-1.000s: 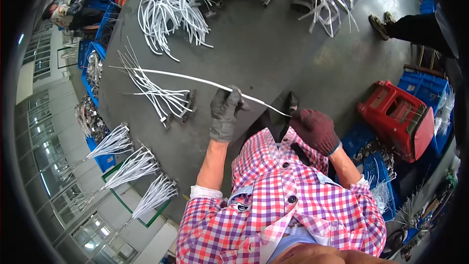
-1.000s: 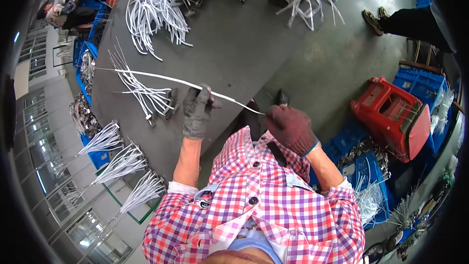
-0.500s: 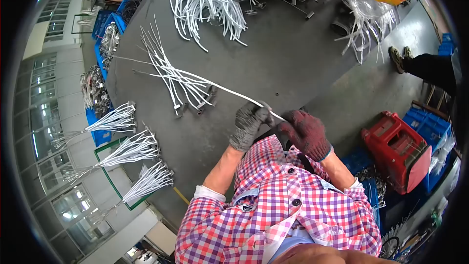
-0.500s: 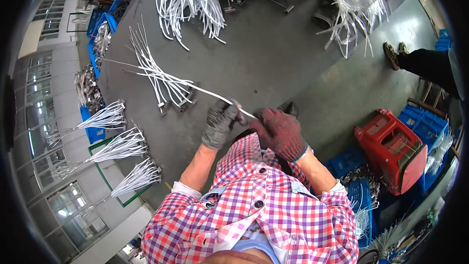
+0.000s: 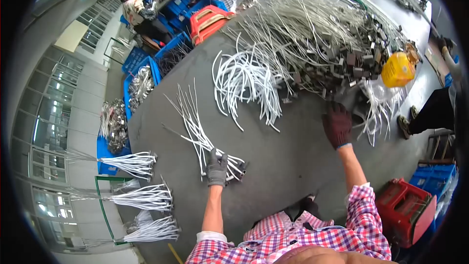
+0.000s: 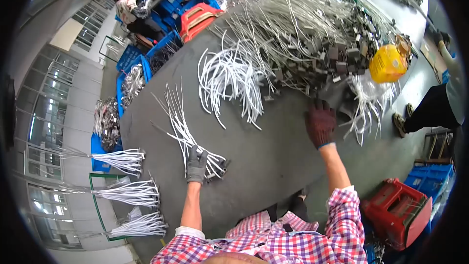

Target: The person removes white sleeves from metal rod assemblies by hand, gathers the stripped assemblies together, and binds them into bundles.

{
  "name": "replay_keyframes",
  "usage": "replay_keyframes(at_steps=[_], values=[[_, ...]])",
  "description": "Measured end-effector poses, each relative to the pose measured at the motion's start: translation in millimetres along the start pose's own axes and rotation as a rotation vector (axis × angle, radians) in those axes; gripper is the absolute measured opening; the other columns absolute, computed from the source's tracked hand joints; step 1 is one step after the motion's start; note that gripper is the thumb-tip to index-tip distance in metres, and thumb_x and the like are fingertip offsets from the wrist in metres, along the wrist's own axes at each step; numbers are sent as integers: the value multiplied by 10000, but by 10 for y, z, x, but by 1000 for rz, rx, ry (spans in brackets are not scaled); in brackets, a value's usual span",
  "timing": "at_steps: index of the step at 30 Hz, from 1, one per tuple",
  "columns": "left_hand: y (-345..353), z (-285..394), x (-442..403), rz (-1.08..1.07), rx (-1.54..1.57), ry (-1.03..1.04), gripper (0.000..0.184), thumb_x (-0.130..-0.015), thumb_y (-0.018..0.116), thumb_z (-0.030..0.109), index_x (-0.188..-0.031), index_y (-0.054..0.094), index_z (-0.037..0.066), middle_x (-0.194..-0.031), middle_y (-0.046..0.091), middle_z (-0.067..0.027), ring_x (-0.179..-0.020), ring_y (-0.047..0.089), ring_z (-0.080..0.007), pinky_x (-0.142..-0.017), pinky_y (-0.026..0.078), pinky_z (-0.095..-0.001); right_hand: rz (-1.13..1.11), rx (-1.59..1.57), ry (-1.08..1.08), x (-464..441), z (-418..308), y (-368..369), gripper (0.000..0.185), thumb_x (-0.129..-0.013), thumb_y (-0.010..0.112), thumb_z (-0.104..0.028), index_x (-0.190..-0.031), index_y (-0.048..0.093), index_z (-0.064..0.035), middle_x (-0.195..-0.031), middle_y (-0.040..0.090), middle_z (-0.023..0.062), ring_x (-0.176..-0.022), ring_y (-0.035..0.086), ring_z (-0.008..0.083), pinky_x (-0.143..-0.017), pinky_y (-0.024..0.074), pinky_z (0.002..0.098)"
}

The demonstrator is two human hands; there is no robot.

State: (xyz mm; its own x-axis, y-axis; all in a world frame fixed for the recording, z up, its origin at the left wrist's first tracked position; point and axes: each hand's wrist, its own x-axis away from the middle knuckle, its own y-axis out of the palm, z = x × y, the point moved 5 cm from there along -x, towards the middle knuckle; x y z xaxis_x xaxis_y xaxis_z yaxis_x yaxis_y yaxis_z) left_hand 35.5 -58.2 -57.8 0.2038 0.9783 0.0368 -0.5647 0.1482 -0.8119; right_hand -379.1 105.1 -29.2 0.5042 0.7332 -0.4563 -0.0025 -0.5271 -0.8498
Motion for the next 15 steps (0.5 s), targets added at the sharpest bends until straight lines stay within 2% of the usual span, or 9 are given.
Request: replay_keyframes(at_steps=[3, 5, 7, 8, 10, 12, 13, 14, 15], values=[[570, 250, -545, 63, -1, 370, 429, -855, 573, 367, -1162, 540, 70, -964, 626, -159, -841, 617, -301, -744, 488, -426, -402, 376, -76, -129, 76, 475, 209, -784, 548, -238, -928, 570, -87, -876, 609, 119, -918, 579, 261, -657, 452, 408], [1055, 127, -849, 74, -70, 437, 407, -847, 581, 369, -1128, 554, 75, -971, 625, -162, -832, 613, -329, -745, 483, -454, -413, 395, -20, -88, 44, 536, 176, -773, 551, -216, -896, 574, -93, -836, 611, 112, -862, 597, 265, -635, 457, 409], [1690, -378, -1250, -170, 577, 4, 350, -836, 585, 319, -1089, 544, 80, -997, 621, -169, -838, 601, -378, -755, 474, -488, -421, 412, 47, -98, 47, 525, 142, -762, 554, -194, -865, 577, -99, -795, 614, 105, -805, 615, 268, -612, 463, 410], [1664, -250, -1267, -173, 588, 11, 350, -836, 585, 319, -1089, 544, 80, -997, 621, -169, -838, 601, -378, -755, 474, -488, -410, 452, -11, -126, 17, 510, 138, -766, 549, -185, -866, 577, -94, -779, 616, 102, -756, 620, 274, -590, 464, 413], [1283, 154, -1201, -26, -213, 119, 277, -785, 639, 216, -1021, 558, 93, -933, 643, -161, -861, 615, -350, -763, 479, -455, -413, 486, -59, -128, 1, 497, 135, -771, 543, -177, -867, 576, -89, -762, 618, 99, -707, 625, 280, -567, 465, 415], [1213, 142, -1240, -85, -177, 25, 245, -792, 602, 151, -1020, 542, 83, -904, 632, -202, -919, 599, -406, -775, 473, -466, -241, 205, -52, -97, 5, 389, 130, -786, 531, -150, -896, 560, -87, -757, 618, 126, -713, 621, 307, -549, 467, 429], [1235, 51, -1268, -135, -136, 32, 280, -787, 637, 165, -1029, 534, 69, -817, 638, -168, -794, 634, -328, -710, 498, -404, -286, 206, -35, -4, -14, 326, 130, -786, 531, -150, -896, 560, -87, -757, 618, 126, -713, 621, 307, -549, 467, 429], [1193, 84, -1116, -543, 385, -138, 265, -793, 654, 168, -1016, 571, 50, -733, 615, -90, -656, 607, -189, -608, 500, -323, -329, 46, 53, 187, -87, 192, 229, -808, 530, -143, -1036, 548, -120, -729, 597, 149, -681, 602, 331, -535, 459, 446], [1048, 387, -817, -522, 718, -205, 195, -815, 645, 153, -972, 630, 39, -708, 581, -27, -602, 543, -96, -534, 482, -266, -351, -103, 155, 394, -85, 54, 345, -831, 530, -136, -1175, 535, -154, -701, 576, 172, -649, 583, 355, -522, 451, 463]])
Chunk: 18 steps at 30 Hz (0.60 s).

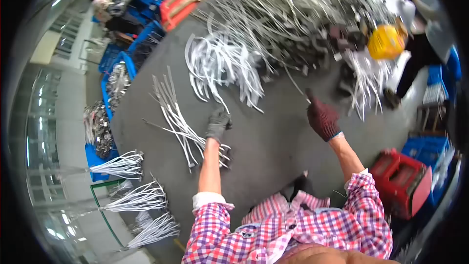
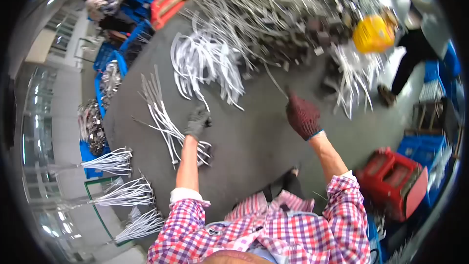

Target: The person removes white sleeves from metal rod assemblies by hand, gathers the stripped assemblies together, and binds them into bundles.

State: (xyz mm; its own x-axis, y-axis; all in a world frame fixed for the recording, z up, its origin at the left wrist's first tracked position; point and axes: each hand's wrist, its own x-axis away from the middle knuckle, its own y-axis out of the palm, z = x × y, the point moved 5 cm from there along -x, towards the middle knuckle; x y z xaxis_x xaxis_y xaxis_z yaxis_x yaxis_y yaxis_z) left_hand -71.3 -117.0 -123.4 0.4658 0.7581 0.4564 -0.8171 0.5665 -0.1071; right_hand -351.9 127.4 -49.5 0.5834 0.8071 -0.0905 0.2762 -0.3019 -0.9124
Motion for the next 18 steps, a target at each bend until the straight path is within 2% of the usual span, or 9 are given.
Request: replay_keyframes(at_steps=[1, 3, 4, 6, 9, 10, 12, 14, 18], values=[[218, 5, 267, -30, -13, -53, 195, -815, 645, 153, -972, 630, 39, -708, 581, -27, -602, 543, -96, -534, 482, -266, -41, 6, 47, 292, 61, -49, 345, -831, 530, -136, -1175, 535, -154, -701, 576, 172, -649, 583, 355, -522, 451, 463], [711, 3, 701, -165, 232, -88, 219, -854, 612, 138, -1042, 625, 28, -725, 588, -28, -619, 565, -129, -550, 509, -283, -100, -229, -50, 850, 37, -150, 453, -866, 520, -191, -1313, 452, -210, -703, 582, 160, -657, 583, 346, -534, 449, 452], [1006, -8, 938, -225, 209, -140, 234, -865, 608, 147, -1067, 612, 28, -748, 600, -40, -650, 583, -137, -584, 523, -285, -164, -124, 6, 1183, 124, -49, 464, -873, 521, -210, -1331, 446, -215, -698, 584, 143, -642, 582, 339, -531, 450, 450], [1605, -248, 1190, -271, 237, -224, 237, -881, 599, 161, -1080, 593, 31, -798, 623, -70, -708, 616, -156, -635, 541, -295, -179, -314, -1, 1742, 170, -159, 423, -871, 519, -207, -1293, 486, -202, -693, 585, 142, -623, 579, 343, -524, 455, 448], [2139, -382, 1242, -270, 424, -216, 200, -889, 592, 166, -1043, 585, 39, -844, 642, -93, -744, 641, -179, -652, 550, -307, -372, -187, 10, 2368, 255, -301, 385, -853, 533, -196, -1238, 534, -172, -696, 588, 146, -616, 581, 345, -517, 458, 446], [2235, -308, 1201, -286, 559, -160, 175, -891, 588, 166, -1017, 582, 45, -862, 649, -98, -751, 649, -191, -650, 553, -313, -446, -152, -61, 2636, 357, -274, 368, -842, 543, -190, -1208, 553, -160, -698, 592, 145, -617, 586, 345, -513, 459, 445], [2266, -127, 1109, -234, 527, -111, 163, -895, 585, 166, -1010, 575, 50, -865, 650, -97, -745, 651, -198, -652, 557, -319, -529, -120, -134, 2998, 478, -341, 351, -830, 552, -185, -1178, 572, -147, -700, 596, 144, -617, 590, 345, -509, 460, 443], [2189, -49, 961, -176, 487, -60, 152, -899, 581, 166, -1002, 567, 55, -867, 652, -95, -739, 653, -204, -653, 560, -324, -405, -197, 40, 3165, 623, -564, 370, -766, 594, -160, -1135, 598, -147, -654, 590, 105, -587, 592, 316, -492, 459, 406], [1770, 204, 717, -19, 506, 158, 144, -911, 567, 165, -1011, 557, 62, -871, 653, -95, -744, 657, -206, -656, 566, -338, -420, -80, 131, 3552, 894, -671, 332, -790, 593, -167, -1120, 607, -142, -633, 583, 119, -588, 588, 313, -499, 458, 396]])
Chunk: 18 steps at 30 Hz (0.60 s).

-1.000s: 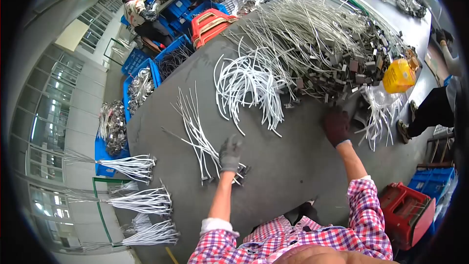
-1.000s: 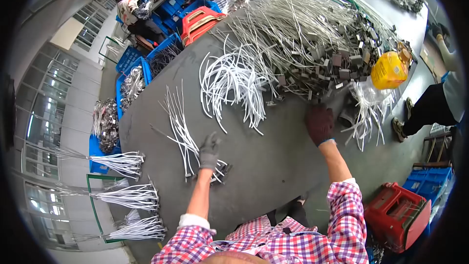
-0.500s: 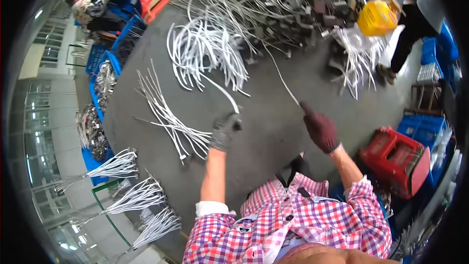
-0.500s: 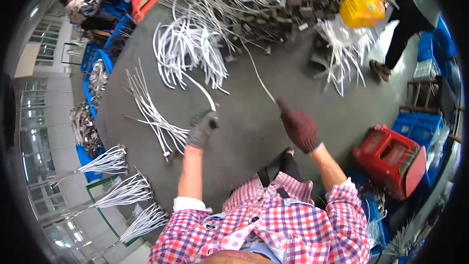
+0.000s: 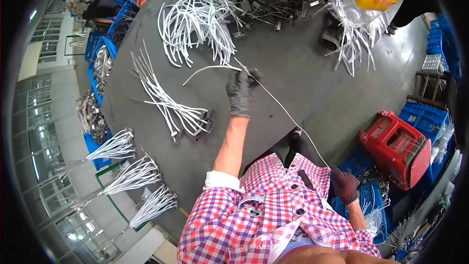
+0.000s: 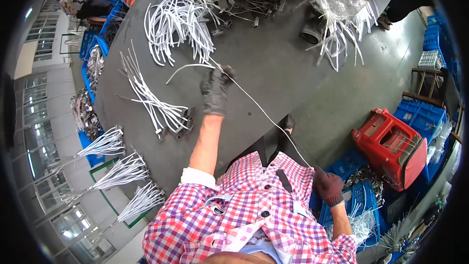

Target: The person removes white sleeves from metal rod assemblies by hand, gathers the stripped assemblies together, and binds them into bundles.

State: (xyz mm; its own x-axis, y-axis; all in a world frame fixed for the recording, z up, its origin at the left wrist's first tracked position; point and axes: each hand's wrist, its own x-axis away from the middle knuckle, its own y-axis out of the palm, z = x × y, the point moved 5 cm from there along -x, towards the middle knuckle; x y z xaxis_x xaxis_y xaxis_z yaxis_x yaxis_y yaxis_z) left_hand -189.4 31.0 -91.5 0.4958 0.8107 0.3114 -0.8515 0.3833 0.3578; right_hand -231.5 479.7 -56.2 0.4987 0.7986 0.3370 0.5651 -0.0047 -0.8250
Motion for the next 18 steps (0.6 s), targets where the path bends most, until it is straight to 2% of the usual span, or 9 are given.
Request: replay_keyframes(at_steps=[1, 4, 9, 12, 14, 15, 17, 18], values=[[-55, 163, -34, 35, 7, 78, 138, -914, 563, 165, -1008, 554, 64, -869, 652, -100, -745, 658, -209, -654, 566, -340, -3, -9, -14, 28, 14, 3, 332, -790, 593, -167, -1120, 607, -142, -633, 583, 119, -588, 588, 313, -499, 458, 396], [-189, 469, -100, 121, 30, 118, 132, -920, 551, 159, -1014, 546, 66, -874, 652, -108, -756, 661, -219, -652, 569, -339, -17, 35, 15, 62, 90, 47, 322, -801, 582, -149, -1122, 611, -150, -633, 580, 112, -592, 582, 305, -499, 459, 397], [-261, 629, -92, 119, 22, 147, 140, -919, 550, 158, -1021, 541, 62, -866, 653, -120, -784, 668, -233, -659, 571, -351, 72, 69, -10, 56, 139, 42, 324, -794, 584, -133, -1116, 616, -153, -647, 586, 109, -601, 584, 303, -505, 460, 399], [-272, 631, -30, 67, -6, 105, 125, -910, 569, 164, -970, 563, 55, -836, 649, -102, -748, 656, -205, -630, 559, -329, 99, 64, -25, 72, 125, -12, 331, -783, 582, -120, -1110, 620, -149, -655, 587, 111, -608, 584, 308, -512, 457, 405], [-362, 522, 52, 96, -119, -83, 126, -899, 593, 177, -915, 589, 53, -803, 634, -69, -687, 619, -162, -594, 521, -293, 84, 55, -28, 57, 64, -54, 339, -775, 581, -114, -1111, 621, -146, -662, 589, 112, -612, 582, 312, -515, 454, 409], [-423, 454, 146, 101, -119, -114, 126, -899, 593, 177, -915, 589, 53, -803, 634, -69, -687, 619, -162, -594, 521, -293, 95, -43, -71, -28, -28, -96, 339, -767, 583, -115, -1103, 621, -140, -664, 587, 115, -615, 579, 317, -515, 448, 412], [-403, 247, 344, -137, -160, -191, 127, -887, 612, 181, -885, 606, 54, -769, 610, -38, -647, 574, -132, -580, 481, -267, 134, -179, -125, -195, -225, -190, 322, -759, 585, -123, -1078, 625, -135, -676, 585, 121, -623, 578, 326, -516, 440, 422], [-276, 284, 571, -139, -390, -273, 123, -876, 624, 168, -911, 614, 51, -746, 589, -27, -653, 570, -123, -593, 470, -258, 166, -216, -143, -296, -325, -227, 306, -758, 583, -130, -1061, 628, -137, -687, 586, 124, -627, 580, 329, -518, 437, 428]])
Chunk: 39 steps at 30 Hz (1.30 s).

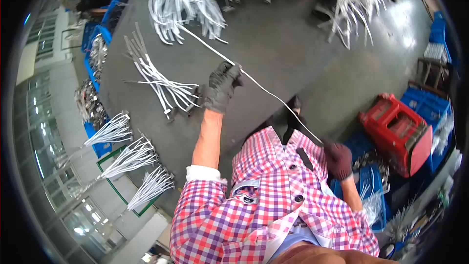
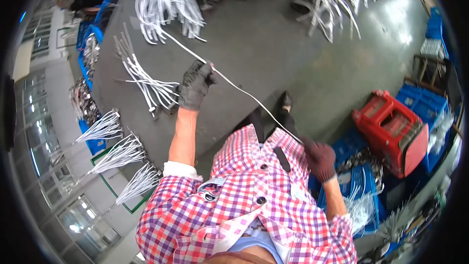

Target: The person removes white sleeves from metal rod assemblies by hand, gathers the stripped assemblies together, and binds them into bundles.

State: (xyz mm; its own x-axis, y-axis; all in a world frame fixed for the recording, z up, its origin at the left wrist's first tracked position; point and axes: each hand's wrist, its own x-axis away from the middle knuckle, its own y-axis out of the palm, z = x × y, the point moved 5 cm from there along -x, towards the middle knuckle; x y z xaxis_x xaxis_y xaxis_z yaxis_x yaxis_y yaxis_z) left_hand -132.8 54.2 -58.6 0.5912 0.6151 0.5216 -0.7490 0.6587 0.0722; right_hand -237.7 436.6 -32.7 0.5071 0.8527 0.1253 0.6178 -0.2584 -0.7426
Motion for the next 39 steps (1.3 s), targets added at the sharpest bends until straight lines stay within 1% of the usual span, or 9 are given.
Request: replay_keyframes(at_steps=[6, 17, 21, 23, 26, 30, 33, 35, 39], values=[[820, -334, 724, -341, 50, -83, 167, -865, 637, 153, -964, 613, 21, -733, 575, -28, -645, 572, -116, -605, 477, -247, -102, 51, -8, -788, -545, 5, 309, -793, 603, -146, -1101, 606, -130, -707, 575, 121, -641, 575, 327, -519, 430, 420], [586, -37, 880, -165, -1, -56, 148, -866, 641, 188, -897, 610, 47, -704, 608, -27, -662, 586, -105, -592, 475, -258, 8, -141, 24, -1152, -852, 11, 371, -856, 582, -201, -1213, 542, -107, -852, 639, 161, -709, 611, 351, -604, 487, 422], [611, -375, 958, -185, -218, 217, 249, -877, 616, 223, -1022, 618, 20, -771, 639, -29, -728, 585, -91, -633, 474, -246, 33, -165, -83, -1495, -1245, 165, 560, -846, 588, -330, -1326, 412, -101, -948, 608, 141, -694, 623, 340, -554, 481, 425], [456, -441, 909, -198, 148, 101, 207, -873, 628, 159, -1020, 620, 14, -886, 650, -53, -820, 602, -137, -756, 488, -283, -27, -161, -40, -1675, -1333, 294, 614, -837, 597, -367, -1347, 384, -99, -1037, 576, 157, -759, 617, 355, -603, 485, 440], [-21, -229, 740, -8, -300, 168, 238, -883, 614, 219, -1016, 619, 21, -862, 644, -53, -767, 605, -126, -642, 501, -270, -165, -341, -113, -2058, -1427, 373, 599, -809, 634, -353, -1318, 433, -110, -1101, 578, 168, -891, 602, 344, -765, 484, 423], [-1257, -150, 556, 455, -616, 137, 333, -902, 586, 245, -1157, 531, 37, -878, 610, -52, -718, 575, -108, -588, 468, -223, 332, -2, -251, -3048, -1003, 226, 542, -783, 645, -312, -1257, 493, -95, -1145, 565, 174, -985, 569, 337, -799, 470, 408], [-1571, -281, 81, 330, 132, 167, 314, -893, 594, 259, -1159, 543, 101, -897, 601, -30, -716, 564, -117, -622, 472, -266, 473, 215, -237, -3807, -834, 217, 464, -779, 628, -257, -1198, 525, -84, -1084, 583, 166, -952, 566, 345, -783, 465, 417], [-1530, -173, -536, 542, -706, 668, 309, -876, 576, 324, -1077, 565, 89, -871, 640, -112, -740, 625, -260, -655, 489, -399, 544, 356, -242, -4165, -804, 262, 403, -786, 609, -225, -1153, 543, -75, -1013, 605, 158, -902, 572, 352, -758, 467, 425], [-936, 191, -1199, 530, -822, 560, 205, -835, 617, 255, -960, 579, 97, -874, 629, -144, -780, 614, -345, -676, 472, -457, 530, 484, -382, -4292, -773, 357, 195, -779, 602, -203, -926, 607, -74, -834, 611, 144, -802, 582, 356, -677, 459, 452]])
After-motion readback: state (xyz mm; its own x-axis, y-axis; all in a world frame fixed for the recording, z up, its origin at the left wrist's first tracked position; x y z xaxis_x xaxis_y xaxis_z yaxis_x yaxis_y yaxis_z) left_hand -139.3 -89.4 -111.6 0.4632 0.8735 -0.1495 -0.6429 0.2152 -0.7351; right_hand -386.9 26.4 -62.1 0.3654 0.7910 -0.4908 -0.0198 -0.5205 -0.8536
